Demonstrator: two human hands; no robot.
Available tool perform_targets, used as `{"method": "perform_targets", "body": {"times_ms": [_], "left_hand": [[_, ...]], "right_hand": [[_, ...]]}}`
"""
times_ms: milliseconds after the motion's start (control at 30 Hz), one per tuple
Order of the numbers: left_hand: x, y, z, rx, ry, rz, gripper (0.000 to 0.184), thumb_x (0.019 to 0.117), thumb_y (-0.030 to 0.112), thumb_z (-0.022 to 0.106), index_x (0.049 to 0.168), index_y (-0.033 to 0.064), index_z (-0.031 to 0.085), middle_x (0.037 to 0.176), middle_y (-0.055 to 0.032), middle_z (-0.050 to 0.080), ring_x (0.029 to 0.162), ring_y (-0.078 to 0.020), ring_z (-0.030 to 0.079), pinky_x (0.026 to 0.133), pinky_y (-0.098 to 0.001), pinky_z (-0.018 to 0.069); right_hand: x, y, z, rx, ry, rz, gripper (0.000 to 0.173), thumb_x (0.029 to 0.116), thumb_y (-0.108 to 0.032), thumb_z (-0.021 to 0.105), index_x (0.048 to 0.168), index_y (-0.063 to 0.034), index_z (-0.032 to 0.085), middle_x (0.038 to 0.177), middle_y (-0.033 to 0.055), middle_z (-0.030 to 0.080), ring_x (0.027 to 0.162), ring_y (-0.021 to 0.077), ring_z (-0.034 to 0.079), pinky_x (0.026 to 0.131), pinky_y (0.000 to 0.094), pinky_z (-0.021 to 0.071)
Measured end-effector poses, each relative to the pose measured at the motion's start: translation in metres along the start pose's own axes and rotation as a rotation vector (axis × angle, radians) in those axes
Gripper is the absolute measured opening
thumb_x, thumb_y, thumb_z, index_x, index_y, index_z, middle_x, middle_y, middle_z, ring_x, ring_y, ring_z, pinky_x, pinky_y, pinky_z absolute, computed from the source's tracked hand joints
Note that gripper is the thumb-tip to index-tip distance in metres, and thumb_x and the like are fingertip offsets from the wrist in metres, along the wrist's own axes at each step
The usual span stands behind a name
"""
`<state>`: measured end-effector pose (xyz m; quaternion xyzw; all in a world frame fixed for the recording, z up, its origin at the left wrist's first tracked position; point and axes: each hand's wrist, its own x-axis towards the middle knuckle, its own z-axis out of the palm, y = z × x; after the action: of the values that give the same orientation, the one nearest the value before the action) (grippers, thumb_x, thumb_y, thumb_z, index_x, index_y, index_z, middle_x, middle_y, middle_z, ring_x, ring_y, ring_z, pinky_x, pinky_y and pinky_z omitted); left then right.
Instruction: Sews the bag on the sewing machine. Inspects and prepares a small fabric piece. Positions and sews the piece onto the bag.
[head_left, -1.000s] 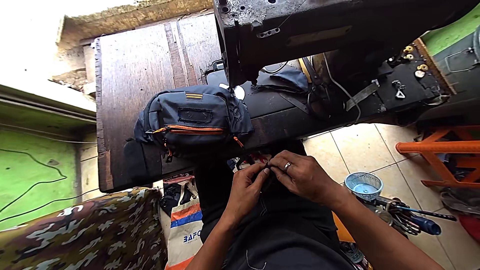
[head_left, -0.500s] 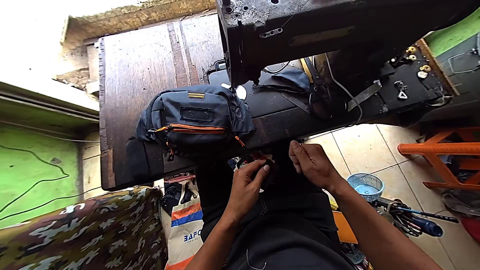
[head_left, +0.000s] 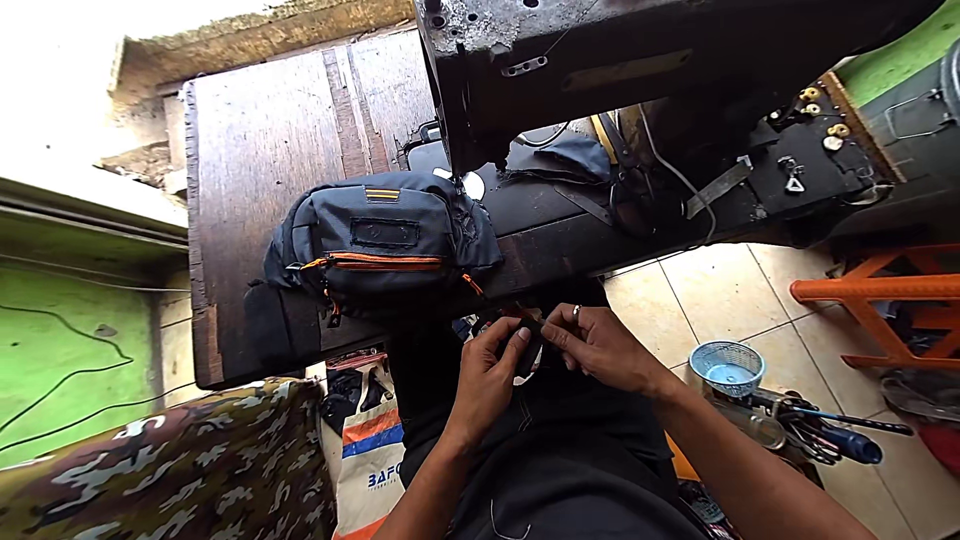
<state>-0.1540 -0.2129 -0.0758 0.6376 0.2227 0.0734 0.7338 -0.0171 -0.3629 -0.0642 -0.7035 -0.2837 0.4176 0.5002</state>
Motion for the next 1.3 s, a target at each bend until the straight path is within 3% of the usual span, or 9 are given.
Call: {"method": "perform_targets", "body": {"times_ms": [200,267,400,567,667,733,900,1033,1300], "left_hand": [[0.000,0.001,-0.002,-0.064,0.026,-0.059,0.022,0.1072,0.012,0.049,0.108,0.0013,0.069,0.089,-0.0045,0.069,0.074,-0.0115,0.067,0.067,-0.0275,0.0590],[0.000,0.002,-0.002,-0.077,0.025,-0.062,0.022,0.1070,0.012,0.050,0.108,0.0010,0.069,0.089,-0.0049,0.069,0.075,-0.0119,0.067,0.068,-0.0279,0.0585],[0.000,0.002,0.000,-0.068,0.028,-0.064,0.022,0.1068,0.012,0.051,0.108,0.0014,0.070,0.089,-0.0047,0.069,0.075,-0.0116,0.067,0.068,-0.0276,0.0593],[-0.001,0.002,0.001,-0.104,0.020,-0.097,0.021,0.1066,0.013,0.051,0.107,0.0015,0.069,0.086,-0.0042,0.068,0.070,-0.0112,0.065,0.064,-0.0264,0.0573],[0.000,0.004,0.002,-0.158,0.023,-0.152,0.023,0.1069,0.013,0.050,0.105,0.0011,0.069,0.084,-0.0043,0.067,0.067,-0.0107,0.063,0.062,-0.0255,0.0556],[0.000,0.007,0.002,-0.200,0.028,-0.180,0.023,0.1071,0.012,0.049,0.103,0.0009,0.069,0.082,-0.0036,0.066,0.066,-0.0097,0.063,0.062,-0.0245,0.0559],[0.002,0.013,0.001,-0.295,0.006,-0.250,0.024,0.1067,0.012,0.047,0.100,0.0015,0.068,0.082,-0.0035,0.066,0.066,-0.0089,0.062,0.063,-0.0243,0.0555],[0.003,0.013,0.000,-0.353,-0.023,-0.283,0.024,0.1066,0.011,0.048,0.099,0.0016,0.068,0.082,-0.0033,0.067,0.065,-0.0081,0.062,0.063,-0.0236,0.0556],[0.002,0.010,0.001,-0.297,-0.040,-0.231,0.023,0.1062,0.011,0.049,0.099,0.0017,0.069,0.081,-0.0022,0.066,0.065,-0.0077,0.061,0.062,-0.0234,0.0549]], "right_hand": [[-0.001,-0.001,-0.005,0.101,-0.081,0.037,0.018,0.0996,-0.006,0.046,0.107,-0.0070,0.062,0.081,-0.0035,0.064,0.058,0.0025,0.057,0.051,0.0182,0.0480],[0.000,-0.001,-0.007,0.114,-0.051,0.063,0.023,0.1015,-0.009,0.042,0.109,-0.0071,0.064,0.084,-0.0026,0.064,0.059,0.0040,0.057,0.050,0.0193,0.0483],[0.003,-0.004,-0.001,0.086,-0.061,0.058,0.017,0.1029,-0.025,0.060,0.107,-0.0096,0.064,0.079,-0.0060,0.063,0.059,0.0002,0.057,0.051,0.0158,0.0469],[0.002,-0.004,-0.004,-0.009,-0.100,0.026,0.013,0.1033,-0.016,0.054,0.109,-0.0074,0.063,0.081,-0.0039,0.063,0.060,0.0003,0.057,0.054,0.0161,0.0485],[-0.003,0.002,-0.002,-0.357,0.095,-0.250,0.022,0.0951,-0.010,0.054,0.111,-0.0054,0.069,0.098,0.0029,0.068,0.073,0.0030,0.061,0.064,0.0177,0.0521],[-0.003,0.008,-0.001,-0.558,0.185,-0.491,0.024,0.0979,-0.016,0.058,0.116,-0.0044,0.069,0.108,0.0105,0.068,0.074,0.0098,0.061,0.064,0.0231,0.0537],[-0.003,0.011,-0.002,-0.742,0.230,-0.730,0.017,0.1040,-0.015,0.059,0.110,-0.0066,0.073,0.107,0.0115,0.072,0.100,0.0175,0.070,0.085,0.0258,0.0584],[0.001,0.013,-0.003,-0.804,0.224,-0.779,0.019,0.1038,-0.013,0.053,0.105,-0.0042,0.069,0.102,0.0129,0.071,0.095,0.0187,0.070,0.081,0.0250,0.0575],[0.005,0.016,-0.017,-0.825,0.449,-0.567,0.036,0.1045,-0.022,0.043,0.081,-0.0022,0.062,0.072,0.0106,0.058,0.059,0.0193,0.059,0.050,0.0314,0.0484]]}}
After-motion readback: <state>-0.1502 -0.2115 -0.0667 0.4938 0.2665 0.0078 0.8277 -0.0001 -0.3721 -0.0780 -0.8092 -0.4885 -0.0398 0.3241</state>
